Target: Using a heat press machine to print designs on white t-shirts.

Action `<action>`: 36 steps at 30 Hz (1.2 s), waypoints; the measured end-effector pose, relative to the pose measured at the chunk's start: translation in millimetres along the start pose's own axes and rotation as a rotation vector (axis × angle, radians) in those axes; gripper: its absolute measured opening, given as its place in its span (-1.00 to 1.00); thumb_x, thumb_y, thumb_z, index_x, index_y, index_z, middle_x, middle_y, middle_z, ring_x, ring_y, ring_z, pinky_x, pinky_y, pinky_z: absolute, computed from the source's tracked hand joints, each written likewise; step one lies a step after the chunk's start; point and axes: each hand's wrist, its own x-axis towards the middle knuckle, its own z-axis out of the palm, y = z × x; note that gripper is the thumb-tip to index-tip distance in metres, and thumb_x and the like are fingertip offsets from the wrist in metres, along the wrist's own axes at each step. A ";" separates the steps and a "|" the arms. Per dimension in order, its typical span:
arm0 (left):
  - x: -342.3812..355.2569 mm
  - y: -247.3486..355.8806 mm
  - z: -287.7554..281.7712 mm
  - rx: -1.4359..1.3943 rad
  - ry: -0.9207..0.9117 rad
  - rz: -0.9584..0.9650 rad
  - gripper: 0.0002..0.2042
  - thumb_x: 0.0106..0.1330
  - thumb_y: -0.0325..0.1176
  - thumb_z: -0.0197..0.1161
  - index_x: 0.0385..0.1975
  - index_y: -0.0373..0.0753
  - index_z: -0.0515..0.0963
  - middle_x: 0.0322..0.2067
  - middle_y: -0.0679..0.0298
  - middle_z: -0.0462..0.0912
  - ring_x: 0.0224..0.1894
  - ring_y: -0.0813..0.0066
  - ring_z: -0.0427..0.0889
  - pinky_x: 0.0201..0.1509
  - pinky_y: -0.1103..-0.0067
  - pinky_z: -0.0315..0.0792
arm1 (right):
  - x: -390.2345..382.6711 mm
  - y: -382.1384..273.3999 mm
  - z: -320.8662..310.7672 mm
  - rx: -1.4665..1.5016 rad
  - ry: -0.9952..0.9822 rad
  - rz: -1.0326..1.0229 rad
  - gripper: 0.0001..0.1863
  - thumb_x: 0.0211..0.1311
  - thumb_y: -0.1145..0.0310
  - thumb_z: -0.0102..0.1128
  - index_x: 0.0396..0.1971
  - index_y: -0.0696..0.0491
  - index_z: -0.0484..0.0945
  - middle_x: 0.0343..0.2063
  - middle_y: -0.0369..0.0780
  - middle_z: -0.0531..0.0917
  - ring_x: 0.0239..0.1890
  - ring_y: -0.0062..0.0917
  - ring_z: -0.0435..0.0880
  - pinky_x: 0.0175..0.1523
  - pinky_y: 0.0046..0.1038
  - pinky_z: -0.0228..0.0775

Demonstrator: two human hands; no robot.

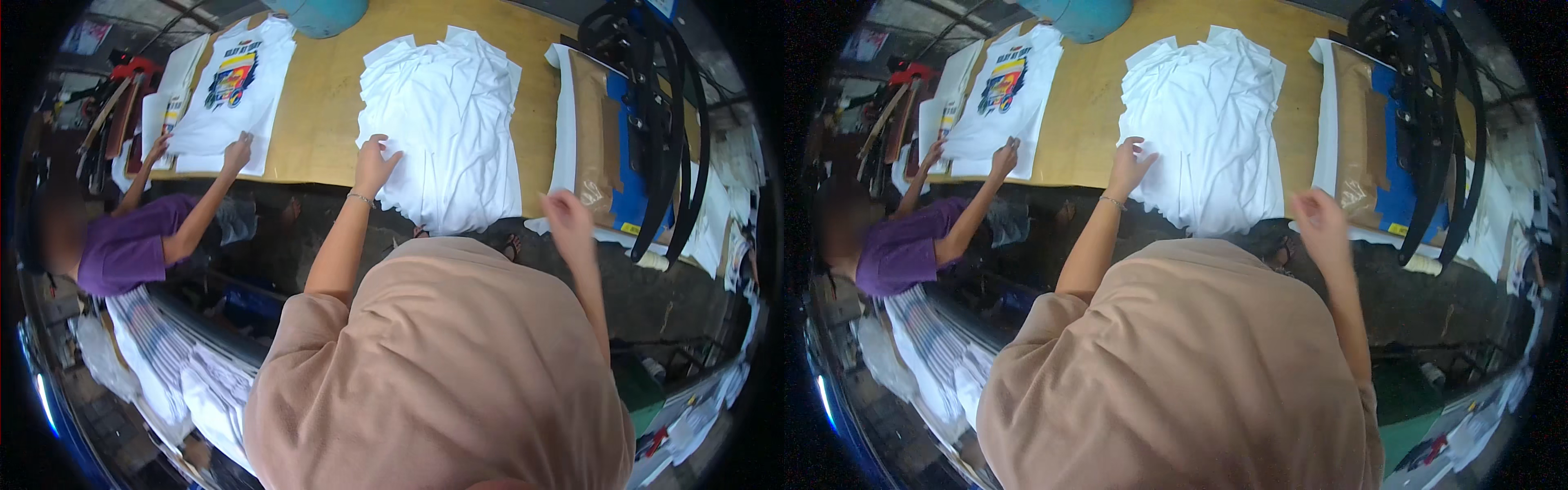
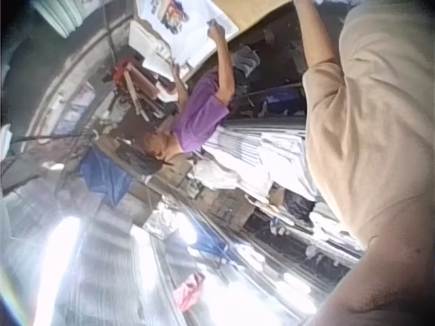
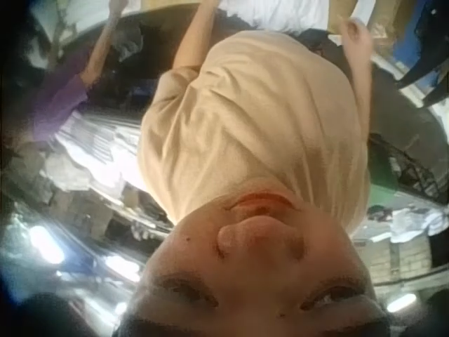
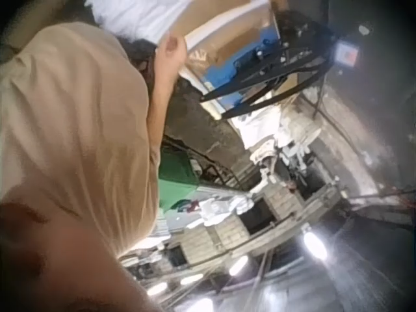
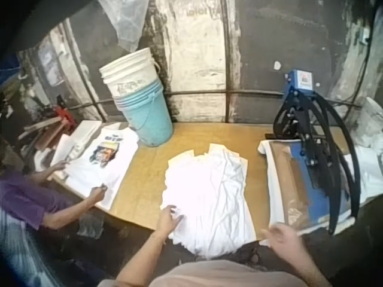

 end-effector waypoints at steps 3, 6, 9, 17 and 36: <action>2.7 -11.6 12.3 0.067 -0.039 0.020 -0.65 0.02 -0.26 0.38 -0.26 -0.30 0.47 -0.45 0.14 0.53 -0.31 0.18 0.50 -0.16 0.36 0.40 | 46.5 81.0 99.8 0.469 -0.124 0.368 -0.68 0.17 0.21 0.22 -0.25 0.16 0.48 -0.41 -0.28 0.60 -0.44 -0.62 0.57 -0.37 -0.63 0.39; 10.4 -30.5 15.7 0.065 -0.145 -0.001 -0.69 0.12 -0.28 0.29 -0.22 -0.30 0.44 -0.38 0.09 0.52 -0.26 0.16 0.49 -0.14 0.35 0.39 | 88.6 101.7 167.4 0.472 -0.020 0.507 -0.68 0.13 0.19 0.24 -0.28 0.13 0.48 -0.42 -0.27 0.58 -0.47 -0.63 0.55 -0.42 -0.62 0.38; 18.5 -29.8 4.5 -0.022 -0.196 -0.068 -0.73 0.26 -0.26 0.13 -0.17 -0.30 0.41 -0.29 0.05 0.52 -0.20 0.16 0.49 -0.12 0.36 0.39 | 107.3 107.9 190.0 0.120 0.155 0.521 -0.69 0.11 0.17 0.26 -0.34 0.10 0.48 -0.50 -0.29 0.54 -0.46 -0.67 0.52 -0.44 -0.58 0.36; 5.7 -74.8 -72.0 -1.151 0.169 -0.739 -0.64 0.44 -0.14 -0.16 -0.09 -0.34 0.38 -0.09 0.11 0.54 -0.06 0.29 0.54 0.05 0.43 0.40 | 79.8 104.0 147.1 0.542 0.317 0.469 -0.79 0.12 0.27 0.17 -0.35 0.10 0.48 -0.49 -0.28 0.54 -0.32 -0.47 0.56 -0.11 -0.44 0.40; 56.5 18.6 -289.1 -1.072 0.094 0.140 -0.79 0.38 -0.41 0.02 -0.07 -0.31 0.45 -0.16 0.21 0.57 -0.12 0.52 0.53 0.02 0.58 0.41 | -4.8 -18.7 -64.5 1.035 0.268 -0.294 -0.65 0.18 0.43 0.13 -0.01 0.15 0.44 -0.02 -0.17 0.55 0.01 -0.44 0.53 0.17 -0.34 0.30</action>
